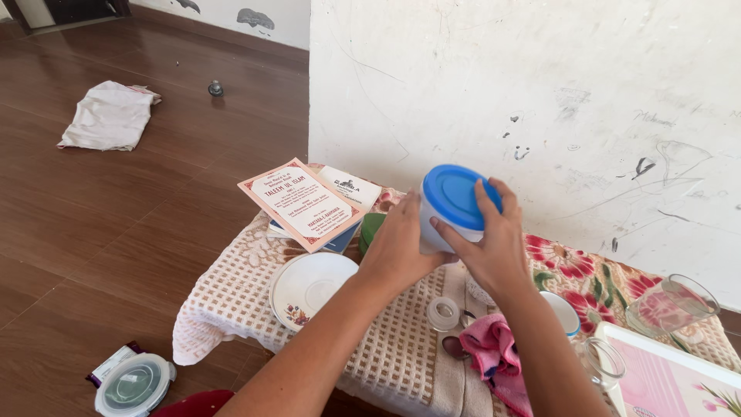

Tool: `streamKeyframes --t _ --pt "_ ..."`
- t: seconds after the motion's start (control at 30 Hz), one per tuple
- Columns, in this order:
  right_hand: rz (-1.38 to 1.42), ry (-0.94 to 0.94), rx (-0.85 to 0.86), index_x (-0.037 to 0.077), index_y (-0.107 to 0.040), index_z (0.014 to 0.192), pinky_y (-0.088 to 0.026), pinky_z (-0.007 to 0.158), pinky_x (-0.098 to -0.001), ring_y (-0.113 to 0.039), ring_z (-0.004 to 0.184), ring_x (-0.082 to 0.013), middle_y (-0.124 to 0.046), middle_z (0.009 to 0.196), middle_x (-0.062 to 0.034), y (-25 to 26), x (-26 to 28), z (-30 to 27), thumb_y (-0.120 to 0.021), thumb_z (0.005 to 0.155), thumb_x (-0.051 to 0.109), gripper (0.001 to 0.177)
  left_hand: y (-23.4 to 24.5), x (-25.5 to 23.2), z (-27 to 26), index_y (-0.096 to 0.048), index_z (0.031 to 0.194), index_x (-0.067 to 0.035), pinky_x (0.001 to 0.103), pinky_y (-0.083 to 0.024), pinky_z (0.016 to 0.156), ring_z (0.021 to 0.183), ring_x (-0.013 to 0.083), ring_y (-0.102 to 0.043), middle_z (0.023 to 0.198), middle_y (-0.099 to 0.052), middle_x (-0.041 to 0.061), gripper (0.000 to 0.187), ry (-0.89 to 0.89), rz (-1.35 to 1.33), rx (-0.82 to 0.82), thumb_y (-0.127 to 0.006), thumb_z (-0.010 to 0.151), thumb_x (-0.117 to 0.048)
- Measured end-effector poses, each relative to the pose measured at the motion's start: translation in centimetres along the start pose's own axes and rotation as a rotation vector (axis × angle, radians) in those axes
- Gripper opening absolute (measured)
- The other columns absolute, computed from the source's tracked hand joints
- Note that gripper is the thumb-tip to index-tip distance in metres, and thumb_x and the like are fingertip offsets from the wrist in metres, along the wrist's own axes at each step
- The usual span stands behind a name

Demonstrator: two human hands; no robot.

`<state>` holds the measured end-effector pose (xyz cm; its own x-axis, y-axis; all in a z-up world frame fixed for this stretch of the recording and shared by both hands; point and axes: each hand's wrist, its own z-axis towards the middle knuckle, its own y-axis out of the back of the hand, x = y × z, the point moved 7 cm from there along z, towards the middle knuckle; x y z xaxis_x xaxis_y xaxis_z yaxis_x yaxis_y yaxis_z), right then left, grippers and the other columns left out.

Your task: The person opens a plastic container with a blue lid and uses a spoon to transfer white powder into a small glass jar. They then place the lid on the jar and close the plastic container.

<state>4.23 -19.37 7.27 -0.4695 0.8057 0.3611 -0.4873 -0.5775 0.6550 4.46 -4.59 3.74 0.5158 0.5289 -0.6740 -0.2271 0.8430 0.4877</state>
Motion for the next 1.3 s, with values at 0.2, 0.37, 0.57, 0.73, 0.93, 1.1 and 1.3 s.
streamKeyframes --t 0.2,0.37,0.57,0.73,0.93,1.1,1.3 --pt "0.176 0.071 0.053 -0.009 -0.052 0.142 -0.046 0.107 -0.0447 -0.053 0.134 -0.0381 -0.044 0.150 -0.0258 3.6 4.0 -1.9 -0.081 0.080 0.037 0.082 2.6 -0.4 0.0 -0.038 0.136 0.004 0.040 -0.056 0.099 0.117 0.0301 -0.067 0.125 -0.064 0.020 0.111 0.195 -0.268 0.059 -0.095 0.048 -0.030" --pt "0.179 0.081 0.159 -0.002 -0.054 0.143 -0.048 0.105 -0.0441 -0.056 0.129 -0.0360 -0.046 0.148 -0.0216 4.1 6.1 -4.8 -0.083 0.075 0.037 0.083 2.5 -0.4 -2.7 -0.047 0.142 -0.008 0.038 -0.053 0.104 0.123 0.0250 -0.066 0.131 -0.066 0.012 0.112 0.132 -0.456 0.201 -0.095 0.043 -0.028" --pt "0.251 0.014 0.254 0.001 -0.054 0.143 -0.052 0.102 -0.0426 -0.059 0.128 -0.0339 -0.047 0.147 -0.0170 4.5 7.0 -7.6 -0.082 0.074 0.040 0.084 2.2 -0.4 -6.0 -0.047 0.141 -0.008 0.038 -0.052 0.104 0.123 0.0249 -0.065 0.132 -0.066 0.012 0.117 0.181 -0.403 0.225 -0.098 0.040 -0.033" --pt "0.310 -0.019 0.308 0.005 -0.053 0.145 -0.058 0.092 -0.0423 -0.056 0.129 -0.0346 -0.043 0.149 -0.0149 4.7 7.7 -8.8 -0.080 0.074 0.045 0.086 3.7 -1.4 -7.3 -0.048 0.141 -0.007 0.038 -0.054 0.104 0.122 0.0264 -0.068 0.130 -0.068 0.014 0.116 0.176 -0.307 0.235 -0.098 0.040 -0.036" --pt "0.473 -0.115 0.292 0.009 -0.052 0.147 -0.038 0.114 -0.0494 -0.047 0.140 -0.0326 -0.044 0.151 -0.0147 5.2 6.8 -8.2 -0.077 0.077 0.042 0.081 6.3 -2.4 -7.5 -0.046 0.142 -0.007 0.039 -0.052 0.106 0.123 0.0276 -0.067 0.131 -0.068 0.014 0.123 0.189 -0.309 0.200 -0.097 0.034 -0.037" --pt "0.810 -0.406 0.434 0.003 -0.064 0.141 -0.038 0.119 -0.0403 -0.057 0.139 -0.0289 -0.063 0.148 -0.0196 2.6 -1.3 -7.2 -0.048 0.099 0.049 0.064 6.0 -1.3 -7.1 -0.048 0.140 -0.005 0.040 -0.051 0.107 0.123 0.0270 -0.066 0.132 -0.067 0.014 0.124 0.260 -0.253 0.201 -0.099 0.031 -0.038" --pt "0.298 -0.495 0.671 0.005 -0.062 0.132 -0.060 0.099 -0.0428 -0.069 0.118 -0.0292 -0.064 0.132 -0.0155 -1.2 -4.0 -9.5 -0.083 0.077 0.028 0.063 6.1 -0.8 -6.5 -0.051 0.137 -0.004 0.039 -0.052 0.109 0.124 0.0257 -0.067 0.131 -0.069 0.014 0.120 0.243 -0.300 0.154 -0.098 0.032 -0.039"
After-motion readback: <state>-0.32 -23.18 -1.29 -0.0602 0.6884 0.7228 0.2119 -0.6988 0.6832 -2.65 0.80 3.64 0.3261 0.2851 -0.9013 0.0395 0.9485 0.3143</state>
